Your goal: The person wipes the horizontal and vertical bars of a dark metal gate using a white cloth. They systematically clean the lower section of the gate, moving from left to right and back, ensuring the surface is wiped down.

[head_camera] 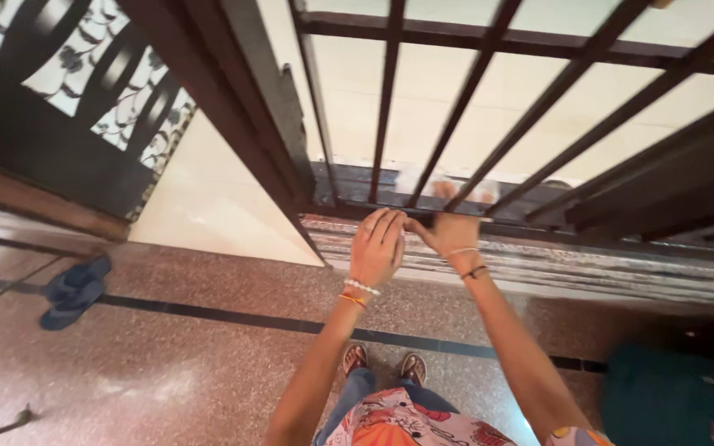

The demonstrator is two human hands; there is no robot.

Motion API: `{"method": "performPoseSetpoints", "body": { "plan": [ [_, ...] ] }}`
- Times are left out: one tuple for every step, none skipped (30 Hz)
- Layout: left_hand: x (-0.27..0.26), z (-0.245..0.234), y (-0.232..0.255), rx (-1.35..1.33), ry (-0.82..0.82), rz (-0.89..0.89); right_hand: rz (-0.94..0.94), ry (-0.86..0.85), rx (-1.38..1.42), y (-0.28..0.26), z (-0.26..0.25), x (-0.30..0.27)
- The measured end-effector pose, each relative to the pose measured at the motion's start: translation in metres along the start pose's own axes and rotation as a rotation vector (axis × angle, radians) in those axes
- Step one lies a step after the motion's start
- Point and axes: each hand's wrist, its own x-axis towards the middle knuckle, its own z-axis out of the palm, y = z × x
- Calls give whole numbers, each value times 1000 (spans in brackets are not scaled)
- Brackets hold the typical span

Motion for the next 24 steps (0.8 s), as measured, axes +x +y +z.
{"method": "performPoseSetpoints", "body": {
  "plan": [
    [6,-9,6,-32,91,9,-35,28,22,-17,7,11],
    [18,-15,12,-35,107,-46,-125,85,165,-37,14,21],
    [35,-17,19,-42,123,-107,-176,102,276,-53,19,24],
    [51,-19,26,-49,140,-167,-214,142,317,-70,20,30],
    [66,-23,33,-81,129,-221,-244,200,280,-87,18,36],
    [78,-27,41,-114,117,-275,-264,254,238,-105,14,39],
    [88,-32,47,-112,92,-258,-282,289,228,-120,8,45],
    [96,-36,52,-111,66,-241,-294,315,237,-132,2,51],
    [103,-39,56,-111,40,-221,-299,320,250,-140,-2,57],
    [107,-40,59,-118,10,-228,-278,293,276,-145,-6,61],
    [108,-40,63,-130,-23,-236,-302,311,293,-147,-8,62],
    [109,-40,63,-142,-56,-244,-327,329,311,-147,-10,63],
    [108,-40,63,-137,-58,-256,-348,338,328,-144,-10,59],
    [110,-39,62,-133,-61,-268,-375,330,294,-139,-11,59],
    [110,-40,60,-129,-76,-274,-389,323,264,-134,-12,59],
    [110,-42,60,-75,-150,-318,-404,316,234,-129,-13,57],
    [111,-42,60,-24,-223,-356,-369,299,231,-120,-14,51],
    [110,-43,59,27,-295,-392,-335,282,228,-106,-15,46],
    [110,-42,57,-22,-207,-329,-296,269,220,-87,-16,40],
    [108,-40,54,-71,-119,-267,-256,256,213,-66,-17,34],
    [108,-36,52,-125,-26,-204,-217,247,202,-40,-20,28],
    [107,-32,52,-128,-7,-217,-178,238,191,-14,-22,22],
    [106,-27,51,-131,10,-231,-139,229,180,13,-23,14],
    [105,-21,51,-135,28,-245,-127,274,102,42,-26,5]
  ]
}}
